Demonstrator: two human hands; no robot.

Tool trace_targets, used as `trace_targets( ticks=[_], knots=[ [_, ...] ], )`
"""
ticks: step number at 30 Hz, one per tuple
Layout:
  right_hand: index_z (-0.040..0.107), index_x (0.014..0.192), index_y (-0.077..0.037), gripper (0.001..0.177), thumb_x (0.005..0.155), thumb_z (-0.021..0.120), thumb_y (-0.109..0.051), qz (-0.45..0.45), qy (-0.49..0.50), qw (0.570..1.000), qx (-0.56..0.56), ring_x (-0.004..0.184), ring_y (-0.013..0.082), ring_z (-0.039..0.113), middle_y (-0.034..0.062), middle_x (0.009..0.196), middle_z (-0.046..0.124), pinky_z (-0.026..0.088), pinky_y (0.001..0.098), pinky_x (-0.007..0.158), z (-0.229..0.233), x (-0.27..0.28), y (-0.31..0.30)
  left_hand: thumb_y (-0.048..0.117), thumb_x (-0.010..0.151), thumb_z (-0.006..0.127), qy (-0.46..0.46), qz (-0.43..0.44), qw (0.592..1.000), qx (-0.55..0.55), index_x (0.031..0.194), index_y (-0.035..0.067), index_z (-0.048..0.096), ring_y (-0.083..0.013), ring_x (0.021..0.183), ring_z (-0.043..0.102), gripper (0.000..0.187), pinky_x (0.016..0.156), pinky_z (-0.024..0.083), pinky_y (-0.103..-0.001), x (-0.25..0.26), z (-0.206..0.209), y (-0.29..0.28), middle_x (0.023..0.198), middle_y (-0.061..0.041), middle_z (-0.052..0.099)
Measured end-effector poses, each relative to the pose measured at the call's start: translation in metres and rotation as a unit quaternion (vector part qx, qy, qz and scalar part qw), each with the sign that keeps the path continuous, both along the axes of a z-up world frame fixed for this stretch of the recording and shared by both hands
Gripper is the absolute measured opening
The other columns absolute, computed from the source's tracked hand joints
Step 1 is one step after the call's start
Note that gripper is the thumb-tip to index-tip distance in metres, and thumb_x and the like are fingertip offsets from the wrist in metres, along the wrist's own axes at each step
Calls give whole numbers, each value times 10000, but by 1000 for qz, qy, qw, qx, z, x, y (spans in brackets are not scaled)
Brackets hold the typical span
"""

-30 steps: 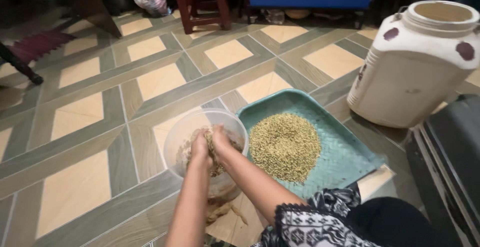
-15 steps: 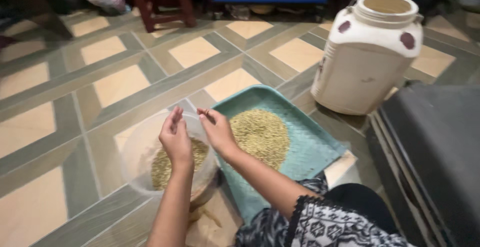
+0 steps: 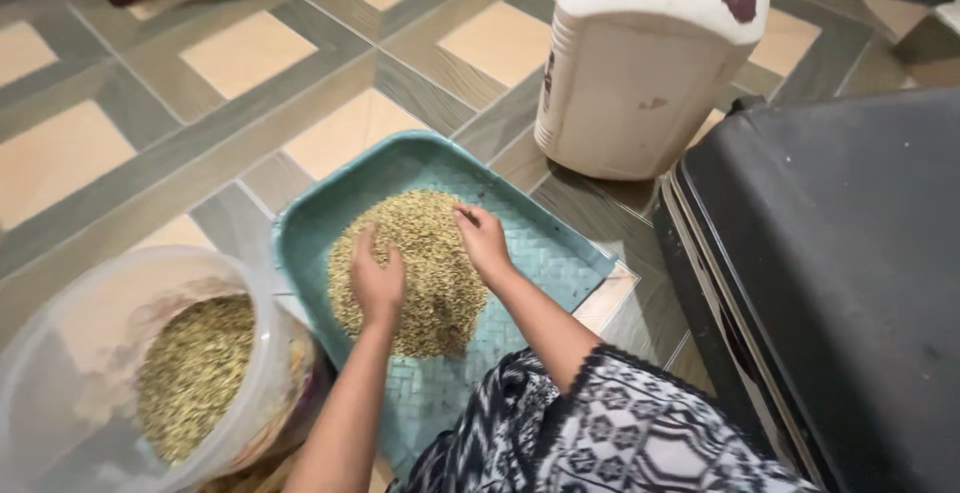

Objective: The person sits on the floor and repeatedly scoops grains from a teal tray into a clear plastic bucket using both hands. The person then pours grains from a large white container into the tray and continues the scooping process.

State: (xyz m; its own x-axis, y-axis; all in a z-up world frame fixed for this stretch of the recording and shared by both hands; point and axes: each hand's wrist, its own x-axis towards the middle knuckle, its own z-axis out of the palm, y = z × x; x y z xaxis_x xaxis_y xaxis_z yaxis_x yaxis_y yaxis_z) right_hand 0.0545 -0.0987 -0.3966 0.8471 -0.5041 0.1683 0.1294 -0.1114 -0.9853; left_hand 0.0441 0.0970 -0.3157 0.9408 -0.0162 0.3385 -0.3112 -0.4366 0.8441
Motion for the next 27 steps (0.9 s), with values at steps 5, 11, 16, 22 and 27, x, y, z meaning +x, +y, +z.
trace_targets(
  ticks=[5, 11, 16, 22, 27],
  knots=[
    [698, 1263, -24, 358, 1009, 607, -259, -15, 36, 999, 0, 1172, 233, 668, 135, 1239, 727, 490, 342, 1029, -46, 27, 2, 188, 994, 559, -36, 2, 995, 98, 1482, 5, 513, -416, 1488, 345, 523, 1203, 253, -468, 57, -47, -9, 1560, -222, 464],
    [638, 1337, -30, 406, 1047, 543, -297, 12, 35, 998, -46, 1313, 269, 564, 153, 1393, 624, 399, 357, 1116, -84, 33, 7, 246, 1054, 463, 47, -82, 995, 33, 1483, 27, 511, -361, 1411, 470, 484, 1173, 345, -439, 86, -69, -10, 1517, -199, 515],
    [722, 1266, -76, 394, 1024, 561, -342, 47, 73, 995, 50, 1190, 231, 646, 121, 1264, 722, 463, 347, 1063, -102, 34, 5, 344, 1053, 497, 172, -61, 983, -28, 1289, 49, 712, -310, 1143, 680, 435, 1018, 497, -398, 84, -80, -10, 1212, -183, 738],
    [814, 1089, -74, 545, 1092, 422, -453, -8, 58, 975, 213, 1096, 220, 671, 155, 1235, 759, 468, 332, 1034, -82, 25, 1, 352, 1110, 398, 173, -48, 949, -258, 1123, -20, 747, -250, 1101, 725, 510, 1060, 523, -356, 95, -95, -9, 1160, -161, 765],
    [785, 1189, -86, 506, 1053, 413, -401, -49, 133, 939, 312, 1096, 200, 625, 99, 1262, 709, 456, 331, 1005, -51, 13, 28, 388, 1119, 310, 224, -3, 879, -421, 1176, 28, 738, -249, 1240, 643, 562, 1123, 449, -396, 73, -89, -41, 1283, -137, 710]
  ],
)
